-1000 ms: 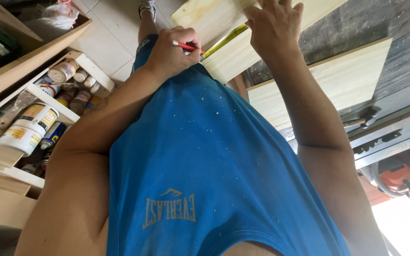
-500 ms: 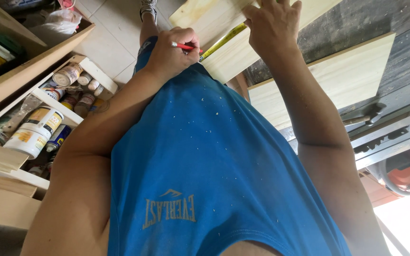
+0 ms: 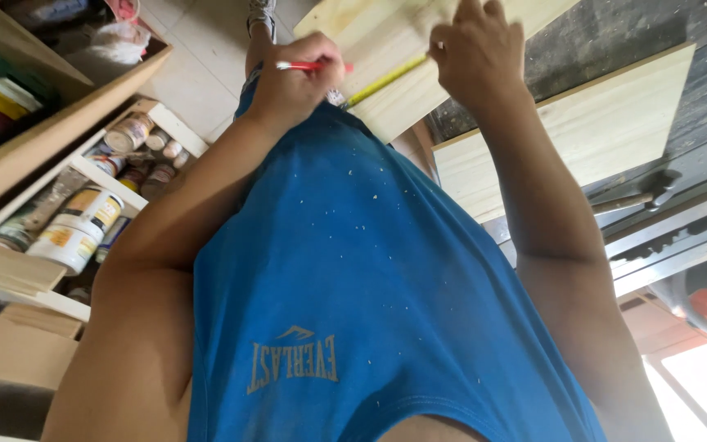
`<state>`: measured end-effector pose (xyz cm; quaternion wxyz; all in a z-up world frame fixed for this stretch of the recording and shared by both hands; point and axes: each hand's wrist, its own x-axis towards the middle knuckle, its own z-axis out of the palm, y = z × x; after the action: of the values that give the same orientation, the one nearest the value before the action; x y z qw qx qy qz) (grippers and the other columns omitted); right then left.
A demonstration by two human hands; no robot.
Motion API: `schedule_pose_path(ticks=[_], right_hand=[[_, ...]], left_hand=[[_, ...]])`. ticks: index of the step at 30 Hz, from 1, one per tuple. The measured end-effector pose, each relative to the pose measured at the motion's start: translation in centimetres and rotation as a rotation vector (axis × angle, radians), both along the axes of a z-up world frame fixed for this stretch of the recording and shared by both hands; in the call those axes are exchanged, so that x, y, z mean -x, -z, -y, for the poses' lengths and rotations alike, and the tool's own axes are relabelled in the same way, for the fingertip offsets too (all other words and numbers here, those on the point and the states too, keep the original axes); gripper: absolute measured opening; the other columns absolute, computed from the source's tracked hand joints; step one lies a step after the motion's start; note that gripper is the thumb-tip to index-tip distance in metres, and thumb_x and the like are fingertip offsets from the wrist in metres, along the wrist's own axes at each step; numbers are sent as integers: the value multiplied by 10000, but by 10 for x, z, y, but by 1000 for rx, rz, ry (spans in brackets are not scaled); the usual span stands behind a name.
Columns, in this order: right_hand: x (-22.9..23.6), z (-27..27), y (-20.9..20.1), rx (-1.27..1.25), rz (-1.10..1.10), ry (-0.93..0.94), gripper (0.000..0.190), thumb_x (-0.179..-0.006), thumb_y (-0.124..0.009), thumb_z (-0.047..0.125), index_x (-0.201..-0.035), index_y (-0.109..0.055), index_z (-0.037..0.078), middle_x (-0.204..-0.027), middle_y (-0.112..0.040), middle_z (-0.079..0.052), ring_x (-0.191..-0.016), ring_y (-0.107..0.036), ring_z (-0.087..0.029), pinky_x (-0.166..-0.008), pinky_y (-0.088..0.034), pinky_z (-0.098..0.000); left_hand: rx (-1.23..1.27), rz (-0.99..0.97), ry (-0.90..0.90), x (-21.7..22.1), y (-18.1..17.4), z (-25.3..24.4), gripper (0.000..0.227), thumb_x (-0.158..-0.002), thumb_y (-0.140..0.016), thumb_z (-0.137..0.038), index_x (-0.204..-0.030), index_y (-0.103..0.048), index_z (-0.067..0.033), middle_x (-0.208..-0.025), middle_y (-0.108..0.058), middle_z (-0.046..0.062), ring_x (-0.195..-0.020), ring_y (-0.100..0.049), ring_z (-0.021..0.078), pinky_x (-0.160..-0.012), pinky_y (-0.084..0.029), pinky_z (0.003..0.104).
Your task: Measuring wooden boards and drawing circles using a circular template and a pencil.
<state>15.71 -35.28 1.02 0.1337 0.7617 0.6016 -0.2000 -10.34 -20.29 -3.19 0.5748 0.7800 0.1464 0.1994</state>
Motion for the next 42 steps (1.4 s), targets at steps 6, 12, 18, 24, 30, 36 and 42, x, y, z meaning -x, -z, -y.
schedule_pose_path(ticks=[6, 12, 18, 24, 30, 36, 42], right_hand=[[46, 48, -19, 78, -269, 395, 217, -1108, -661, 281, -984, -777, 145, -952, -601, -57, -735, -610, -249, -555, -514, -409], [108, 69, -7, 82, -455, 793, 227, -1046, -560, 319, -994, -754, 215, -1026, -601, -53, -884, -651, -361, -656, -470, -565], [138, 62, -14, 77, -503, 1061, 293, -1054, -526, 358, -1001, -763, 195, -1087, -656, -72, -969, -661, -358, -723, -503, -564], [146, 79, 2, 180, -407, 1193, 351, -1084, -519, 424, -1009, -760, 180, -1083, -626, -102, -955, -651, -369, -704, -502, -549], [153, 73, 8, 215, -413, 1227, 293, -1083, -596, 410, -1104, -800, 202, -1052, -687, -115, -1010, -645, -333, -689, -549, -508], [153, 71, 7, 200, -438, 1260, 265, -1074, -608, 365, -1204, -796, 232, -1130, -702, -90, -1018, -644, -309, -717, -567, -482], [152, 71, 4, 181, -464, 1266, 224, -1078, -603, 305, -1145, -804, 234, -1091, -703, -59, -935, -638, -260, -679, -565, -406]], left_hand=[[-205, -84, 134, 2, -17, -28, 217, -1079, -749, -254, -968, -780, -70, -811, -739, 55, -748, -709, 205, -625, -499, 340], [-117, -205, 484, -11, -22, -53, 179, -908, -932, -34, -948, -760, 1, -873, -760, 133, -756, -715, 243, -714, -593, 353], [-187, -161, 545, -28, -23, -92, 138, -923, -843, 106, -896, -745, 12, -860, -764, 150, -763, -731, 255, -729, -590, 353], [-210, -166, 451, -33, -8, -102, 197, -887, -750, 165, -833, -664, -4, -810, -678, 129, -683, -670, 229, -562, -489, 296], [-224, -170, 435, -32, -5, -106, 200, -896, -667, 175, -807, -651, -3, -806, -675, 152, -700, -705, 237, -554, -527, 282], [-215, -156, 431, -26, 7, -107, 254, -835, -680, 207, -761, -599, -22, -735, -649, 126, -690, -738, 241, -516, -472, 264], [-312, -154, 392, -26, 21, -106, 267, -802, -834, 117, -781, -627, -50, -756, -709, 100, -666, -697, 231, -547, -505, 312]])
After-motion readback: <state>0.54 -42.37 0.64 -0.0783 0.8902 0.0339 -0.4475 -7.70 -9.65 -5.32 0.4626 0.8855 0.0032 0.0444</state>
